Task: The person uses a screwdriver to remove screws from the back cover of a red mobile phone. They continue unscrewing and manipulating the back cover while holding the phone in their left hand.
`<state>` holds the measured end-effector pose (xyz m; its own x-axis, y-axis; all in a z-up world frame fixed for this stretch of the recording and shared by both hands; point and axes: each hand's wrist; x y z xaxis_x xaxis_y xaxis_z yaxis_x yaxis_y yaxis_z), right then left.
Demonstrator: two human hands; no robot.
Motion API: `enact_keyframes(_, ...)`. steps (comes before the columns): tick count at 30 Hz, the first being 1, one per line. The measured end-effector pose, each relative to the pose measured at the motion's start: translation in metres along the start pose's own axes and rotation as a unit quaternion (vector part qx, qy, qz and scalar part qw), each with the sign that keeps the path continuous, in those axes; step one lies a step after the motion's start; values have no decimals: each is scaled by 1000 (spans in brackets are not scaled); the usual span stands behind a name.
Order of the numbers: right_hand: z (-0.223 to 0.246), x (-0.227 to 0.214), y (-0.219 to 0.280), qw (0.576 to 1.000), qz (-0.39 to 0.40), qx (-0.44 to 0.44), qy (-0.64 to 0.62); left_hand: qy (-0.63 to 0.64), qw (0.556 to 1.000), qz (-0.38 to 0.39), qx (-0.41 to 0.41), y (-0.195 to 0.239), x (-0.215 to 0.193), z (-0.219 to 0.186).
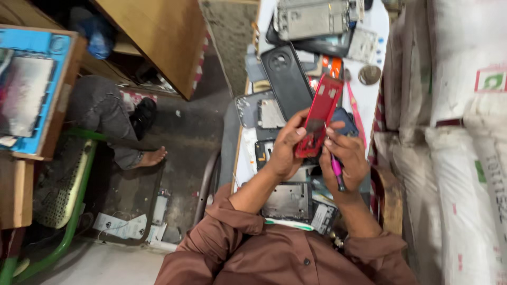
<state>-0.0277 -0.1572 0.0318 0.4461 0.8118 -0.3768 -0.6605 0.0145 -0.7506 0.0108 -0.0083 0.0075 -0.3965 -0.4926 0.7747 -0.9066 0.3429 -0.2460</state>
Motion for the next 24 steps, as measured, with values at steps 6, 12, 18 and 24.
enact_keyframes(6, 7, -2, -6, 1000, 13, -1, 15, -19, 999, 47, -8, 2, 14, -16)
enact_keyframes(12, 12, -2, -4, 1000, 4, 5, 6, -11, 1000, -3, -28, 4, 15, -10)
enact_keyframes(18, 9, -4, -2, 998, 46, -27, -22, 12, 1000, -11, -25, 5, 13, -10)
enact_keyframes(24, 6, -4, -3, 999, 14, 26, 21, 17, 995, -98, -16, 4, 7, -3)
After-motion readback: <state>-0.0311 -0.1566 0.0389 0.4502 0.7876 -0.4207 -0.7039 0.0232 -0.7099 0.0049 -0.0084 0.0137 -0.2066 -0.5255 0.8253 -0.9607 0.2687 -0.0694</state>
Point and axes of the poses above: each hand's wrist, its own y-axis away from the middle knuckle, its own x-axis out of the palm, z = x × y, and after that the axes turned 4 degrees about x, right-handed
